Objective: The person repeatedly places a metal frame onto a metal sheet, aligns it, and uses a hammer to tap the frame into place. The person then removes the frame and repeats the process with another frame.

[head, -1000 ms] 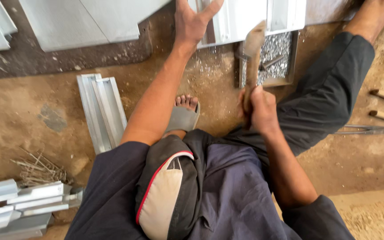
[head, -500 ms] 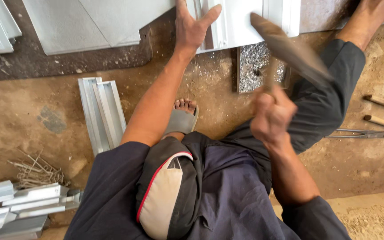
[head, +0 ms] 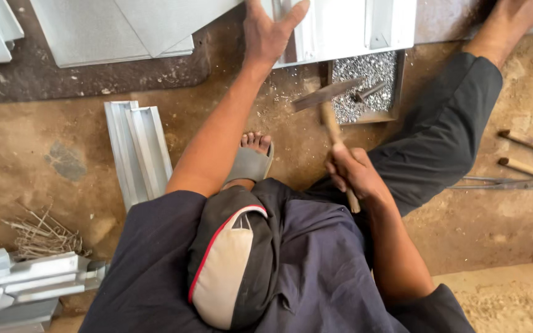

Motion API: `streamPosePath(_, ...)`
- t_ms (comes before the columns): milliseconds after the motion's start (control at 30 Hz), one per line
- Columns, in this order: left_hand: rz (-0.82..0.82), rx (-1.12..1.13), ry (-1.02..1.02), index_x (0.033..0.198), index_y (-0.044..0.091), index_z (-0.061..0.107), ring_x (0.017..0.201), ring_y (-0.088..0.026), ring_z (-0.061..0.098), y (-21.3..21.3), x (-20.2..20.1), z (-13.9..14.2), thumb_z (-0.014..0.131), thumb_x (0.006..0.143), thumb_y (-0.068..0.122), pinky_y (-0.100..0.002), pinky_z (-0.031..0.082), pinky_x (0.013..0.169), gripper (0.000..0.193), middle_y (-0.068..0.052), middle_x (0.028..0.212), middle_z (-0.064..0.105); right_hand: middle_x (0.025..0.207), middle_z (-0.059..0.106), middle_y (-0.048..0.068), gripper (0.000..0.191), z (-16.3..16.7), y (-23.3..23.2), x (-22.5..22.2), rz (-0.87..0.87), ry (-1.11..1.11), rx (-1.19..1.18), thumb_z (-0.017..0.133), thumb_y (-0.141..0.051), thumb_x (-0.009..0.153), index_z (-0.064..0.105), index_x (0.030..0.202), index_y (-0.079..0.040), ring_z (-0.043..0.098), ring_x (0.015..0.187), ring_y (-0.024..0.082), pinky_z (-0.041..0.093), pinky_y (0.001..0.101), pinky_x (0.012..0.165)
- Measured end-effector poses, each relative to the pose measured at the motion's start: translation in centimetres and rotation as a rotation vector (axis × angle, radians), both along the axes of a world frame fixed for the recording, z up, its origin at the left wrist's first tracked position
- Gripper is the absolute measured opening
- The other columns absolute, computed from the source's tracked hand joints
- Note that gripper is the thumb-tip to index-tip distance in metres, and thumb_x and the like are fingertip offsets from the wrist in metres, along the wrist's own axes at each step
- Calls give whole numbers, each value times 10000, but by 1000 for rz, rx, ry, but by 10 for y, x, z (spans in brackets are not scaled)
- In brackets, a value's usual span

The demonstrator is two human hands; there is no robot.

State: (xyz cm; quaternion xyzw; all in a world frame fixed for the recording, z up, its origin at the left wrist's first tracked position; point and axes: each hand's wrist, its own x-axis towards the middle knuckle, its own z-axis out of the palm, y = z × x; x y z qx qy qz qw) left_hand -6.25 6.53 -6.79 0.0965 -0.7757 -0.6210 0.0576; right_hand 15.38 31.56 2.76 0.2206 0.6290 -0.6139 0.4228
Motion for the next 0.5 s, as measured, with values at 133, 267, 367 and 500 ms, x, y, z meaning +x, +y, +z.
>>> streamPosePath(133, -65, -28, 5, 1507, 26, 395, 1360, -361, 641, -7, -2, 8, 777, 812, 661, -427, 521, 1185, 1015, -237, 1466, 601, 613, 544, 164, 516, -35, -28, -12, 422, 211, 417, 700, -377, 1025, 559, 762, 44, 526, 536, 261, 413, 433, 538)
streamPosePath(267, -133, 6, 46, 1577, 45, 355, 1335, -371, 656, -10, -11, 15, 683, 812, 704, -438, 523, 1166, 1062, -245, 1529, 528, 863, 687, 186, 358, -50, -17, -53, 303, 634, 586, 713, -325, 937, 677, 1035, 18, 693, 692, 313, 534, 448, 655)
streamPosePath(367, -125, -77, 114, 1627, 87, 320, 1469, -421, 512, -8, -15, 19, 644, 883, 738, -494, 433, 1228, 1040, -277, 1630, 422, 1046, 696, 191, 286, -56, -2, -79, 325, 802, 795, 697, -162, 919, 717, 1135, 26, 665, 839, 374, 504, 487, 768)
streamPosePath(500, -135, -4, -14, 1617, 152, 274, 1376, -387, 575, -8, -12, 21, 549, 813, 854, -514, 456, 1187, 1103, -250, 1608, 407, 1244, 704, 123, 155, -77, -5, -83, 468, 1190, 868, 613, -4, 775, 682, 912, -27, 664, 1017, 359, 528, 442, 888)
